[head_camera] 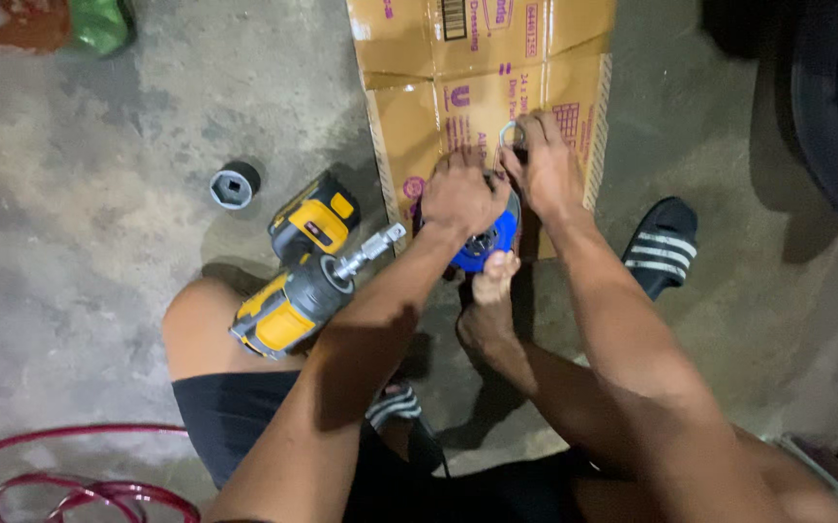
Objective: The person assembles a small electric motor by hand, placing a bearing and a yellow coil into a metal housing, then securing a blue plastic cover with a cordless impact driver. The person repeatedly removes and reattaches the cover to adjust internal components.
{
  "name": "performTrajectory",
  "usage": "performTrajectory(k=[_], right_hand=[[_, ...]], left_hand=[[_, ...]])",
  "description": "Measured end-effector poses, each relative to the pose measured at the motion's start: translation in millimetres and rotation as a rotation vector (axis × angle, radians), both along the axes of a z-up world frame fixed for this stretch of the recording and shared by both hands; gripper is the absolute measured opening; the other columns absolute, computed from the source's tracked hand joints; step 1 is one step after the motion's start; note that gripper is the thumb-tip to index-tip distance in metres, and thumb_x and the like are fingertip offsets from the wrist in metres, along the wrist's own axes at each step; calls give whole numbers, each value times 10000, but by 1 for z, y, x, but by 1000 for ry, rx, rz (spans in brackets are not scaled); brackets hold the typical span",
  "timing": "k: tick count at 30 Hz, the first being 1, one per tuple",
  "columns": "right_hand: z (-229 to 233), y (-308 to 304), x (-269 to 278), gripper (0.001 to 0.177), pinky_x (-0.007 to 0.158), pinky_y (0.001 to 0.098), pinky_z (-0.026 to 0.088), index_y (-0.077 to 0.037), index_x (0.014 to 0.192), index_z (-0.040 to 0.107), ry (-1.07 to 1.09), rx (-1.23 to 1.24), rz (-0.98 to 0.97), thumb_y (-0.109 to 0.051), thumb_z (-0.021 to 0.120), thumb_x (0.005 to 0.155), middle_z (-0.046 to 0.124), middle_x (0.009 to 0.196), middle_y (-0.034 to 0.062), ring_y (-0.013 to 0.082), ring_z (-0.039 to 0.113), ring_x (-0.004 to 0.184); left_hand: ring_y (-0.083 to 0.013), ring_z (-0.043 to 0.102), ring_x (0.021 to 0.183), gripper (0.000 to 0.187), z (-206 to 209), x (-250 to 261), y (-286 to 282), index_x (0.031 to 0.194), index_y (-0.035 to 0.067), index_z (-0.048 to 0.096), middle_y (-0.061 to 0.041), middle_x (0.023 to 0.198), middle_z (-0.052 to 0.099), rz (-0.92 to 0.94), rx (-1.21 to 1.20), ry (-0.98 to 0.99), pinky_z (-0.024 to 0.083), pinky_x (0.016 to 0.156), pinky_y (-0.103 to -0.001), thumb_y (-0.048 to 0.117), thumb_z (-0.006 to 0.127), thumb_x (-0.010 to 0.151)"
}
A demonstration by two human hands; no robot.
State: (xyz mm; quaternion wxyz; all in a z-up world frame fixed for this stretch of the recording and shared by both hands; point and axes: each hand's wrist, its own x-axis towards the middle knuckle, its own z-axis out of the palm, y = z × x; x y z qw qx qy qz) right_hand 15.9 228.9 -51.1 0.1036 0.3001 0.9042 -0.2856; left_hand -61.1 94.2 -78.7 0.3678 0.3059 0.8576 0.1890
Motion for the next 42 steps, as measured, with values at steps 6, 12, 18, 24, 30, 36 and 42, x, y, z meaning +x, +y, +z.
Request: performTrajectory(k=[6, 12, 18, 24, 30, 36, 42], right_hand=[[12, 3, -8, 421, 862, 445, 576, -9, 1171, 656, 118, 107, -177, -199, 856, 854, 676, 1108, 213, 363, 687, 987], [96, -74, 15, 349, 851, 385, 577, -31, 1133, 689, 187, 141, -321, -82, 830, 818, 706, 1104, 148, 243, 692, 1002], [114, -130, 30, 365, 781, 385, 566, -29, 1114, 664, 43, 2, -368, -114, 838, 804, 652, 1042, 166, 299, 679, 894], [105, -130, 35, 410, 829, 428, 561, -23, 1166, 652, 107, 34, -265, -115, 841, 814, 650, 1089, 180, 364, 673, 960], [107, -130, 27, 417, 870, 440, 568, -32, 1181, 645, 95, 36, -202, -132, 842, 828, 659, 1116, 174, 381, 679, 1014], [112, -133, 27, 421, 846, 459, 556, -36, 1192, 656, 22, 35, -212, -134, 841, 827, 662, 1130, 185, 408, 669, 1016], [110, -131, 22, 420, 834, 448, 571, -48, 1199, 650, -13, -3, -266, -163, 827, 837, 660, 1127, 173, 380, 690, 976]], left_hand=[[-385, 674, 1079, 545, 0, -2, -2, 1146, -45, 668, -236, 1117, 693, 100, 2, -8, 554, 936, -474, 385, 558, 829], [-393, 661, 1084, 542, 11, -12, 0, 1108, -60, 674, -252, 1132, 681, 144, 15, -64, 544, 912, -484, 376, 586, 797], [-397, 659, 1105, 532, 11, -15, 0, 1132, -69, 668, -266, 1149, 677, 168, 50, -75, 548, 944, -466, 344, 592, 806], [-395, 661, 1097, 480, 7, -10, -4, 1073, -44, 686, -249, 1132, 690, 196, 79, -96, 548, 937, -473, 341, 584, 807], [-392, 667, 1071, 454, 10, -13, -3, 1068, -32, 690, -246, 1127, 690, 220, 59, -105, 550, 928, -482, 327, 581, 811], [-389, 666, 1096, 435, 16, -9, -7, 1058, -34, 685, -234, 1123, 692, 219, 23, -95, 554, 920, -493, 306, 567, 814], [-395, 663, 1085, 488, 18, -13, -3, 1098, -52, 673, -253, 1133, 678, 211, 22, -85, 553, 905, -490, 316, 569, 796]])
